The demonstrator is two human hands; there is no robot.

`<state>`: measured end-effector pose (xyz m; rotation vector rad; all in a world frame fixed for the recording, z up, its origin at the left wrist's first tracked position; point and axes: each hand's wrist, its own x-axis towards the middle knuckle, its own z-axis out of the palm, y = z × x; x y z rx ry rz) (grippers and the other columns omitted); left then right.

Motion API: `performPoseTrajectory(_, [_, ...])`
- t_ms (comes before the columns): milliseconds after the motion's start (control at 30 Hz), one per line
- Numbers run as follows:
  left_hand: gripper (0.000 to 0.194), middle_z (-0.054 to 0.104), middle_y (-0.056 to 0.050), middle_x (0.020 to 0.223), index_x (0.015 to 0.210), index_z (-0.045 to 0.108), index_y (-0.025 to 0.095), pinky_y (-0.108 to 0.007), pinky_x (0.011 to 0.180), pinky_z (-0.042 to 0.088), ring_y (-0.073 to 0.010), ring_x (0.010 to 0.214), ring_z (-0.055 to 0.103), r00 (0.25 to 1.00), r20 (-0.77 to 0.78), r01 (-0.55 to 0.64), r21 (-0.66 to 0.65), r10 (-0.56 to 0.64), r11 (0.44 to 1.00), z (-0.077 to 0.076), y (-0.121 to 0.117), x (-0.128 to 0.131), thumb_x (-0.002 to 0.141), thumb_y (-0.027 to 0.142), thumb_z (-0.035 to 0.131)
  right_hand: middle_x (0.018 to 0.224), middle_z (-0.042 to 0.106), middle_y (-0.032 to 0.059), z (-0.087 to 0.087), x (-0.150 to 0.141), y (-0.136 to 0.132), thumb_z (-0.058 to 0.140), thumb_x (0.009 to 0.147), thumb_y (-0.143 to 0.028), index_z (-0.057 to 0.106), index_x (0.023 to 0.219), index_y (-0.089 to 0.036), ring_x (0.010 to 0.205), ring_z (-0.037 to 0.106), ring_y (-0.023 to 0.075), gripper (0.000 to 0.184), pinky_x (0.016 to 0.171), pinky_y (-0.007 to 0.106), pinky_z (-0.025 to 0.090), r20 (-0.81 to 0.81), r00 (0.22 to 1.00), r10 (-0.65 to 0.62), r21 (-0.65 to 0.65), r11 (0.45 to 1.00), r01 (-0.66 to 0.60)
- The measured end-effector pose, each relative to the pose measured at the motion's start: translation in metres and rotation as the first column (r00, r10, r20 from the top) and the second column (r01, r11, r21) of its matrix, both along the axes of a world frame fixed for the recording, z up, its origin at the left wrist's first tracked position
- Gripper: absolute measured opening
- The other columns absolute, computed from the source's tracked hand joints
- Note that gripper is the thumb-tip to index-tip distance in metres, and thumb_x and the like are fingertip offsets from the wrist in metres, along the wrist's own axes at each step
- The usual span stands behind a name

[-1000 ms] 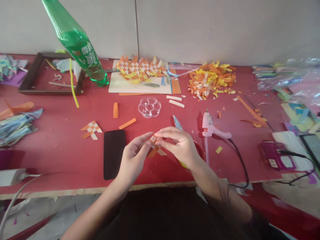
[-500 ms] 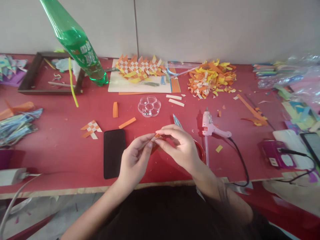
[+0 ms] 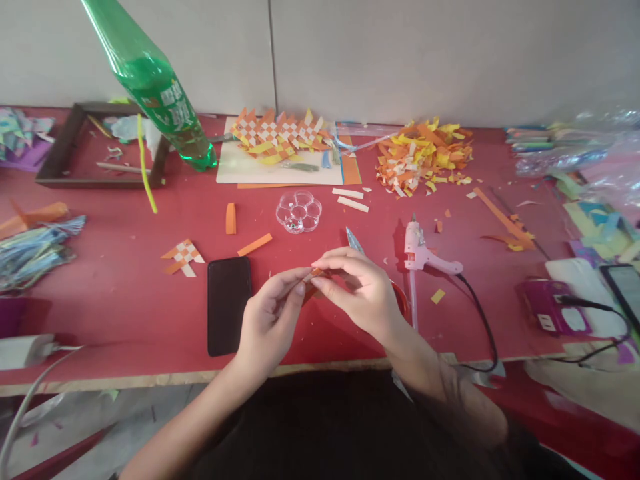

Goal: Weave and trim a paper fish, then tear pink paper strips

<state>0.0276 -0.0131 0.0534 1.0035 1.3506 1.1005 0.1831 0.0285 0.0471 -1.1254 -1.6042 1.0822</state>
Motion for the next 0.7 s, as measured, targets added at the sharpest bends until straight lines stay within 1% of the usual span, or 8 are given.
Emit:
performPoseTrajectory(167, [0.02, 0.076, -0.007, 0.111, 0.106, 0.072, 0.02, -0.034, 0.094, 0.059, -0.022, 0.103, 0.072, 0.999, 0.031, -0.01, -0.012, 0.011, 1.0, -0.0007, 0.0, 0.0002, 0.091, 0.029, 0.062, 0.096, 0.069, 0.0043, 0.0006, -0.0002, 0.0005, 0.07, 0.083, -0.022, 0.072, 0.092, -0.023, 0.086, 0.068, 0.0158, 0.009, 0.074, 0.03, 0.059, 0.014, 1.0, -0.021, -0.029, 0.999, 0.021])
performPoseTrajectory(400, [0.019, 0.076, -0.005, 0.109, 0.107, 0.07, 0.021, -0.028, 0.092, 0.058, -0.0176, 0.101, 0.072, 0.999, -0.029, 0.018, 0.015, -0.017, 1.0, -0.0019, 0.0008, -0.0009, 0.093, 0.026, 0.058, 0.095, 0.07, 0.0039, 0.001, 0.0005, 0.0012, 0.07, 0.083, -0.022, 0.072, 0.091, -0.024, 0.086, 0.068, 0.0158, 0.008, 0.074, 0.031, 0.058, 0.022, 1.0, -0.016, -0.039, 0.999, 0.017])
performPoseTrajectory(700, [0.018, 0.076, -0.005, 0.109, 0.106, 0.068, 0.02, -0.028, 0.09, 0.059, -0.0181, 0.102, 0.072, 0.997, -0.043, 0.062, 0.038, -0.06, 0.997, -0.0029, 0.001, -0.0024, 0.096, 0.026, 0.054, 0.093, 0.068, 0.0029, 0.0006, 0.0027, 0.0019, 0.072, 0.082, -0.019, 0.071, 0.088, -0.023, 0.084, 0.067, 0.0146, 0.007, 0.075, 0.03, 0.057, -0.01, 1.0, 0.011, -0.056, 0.998, -0.012])
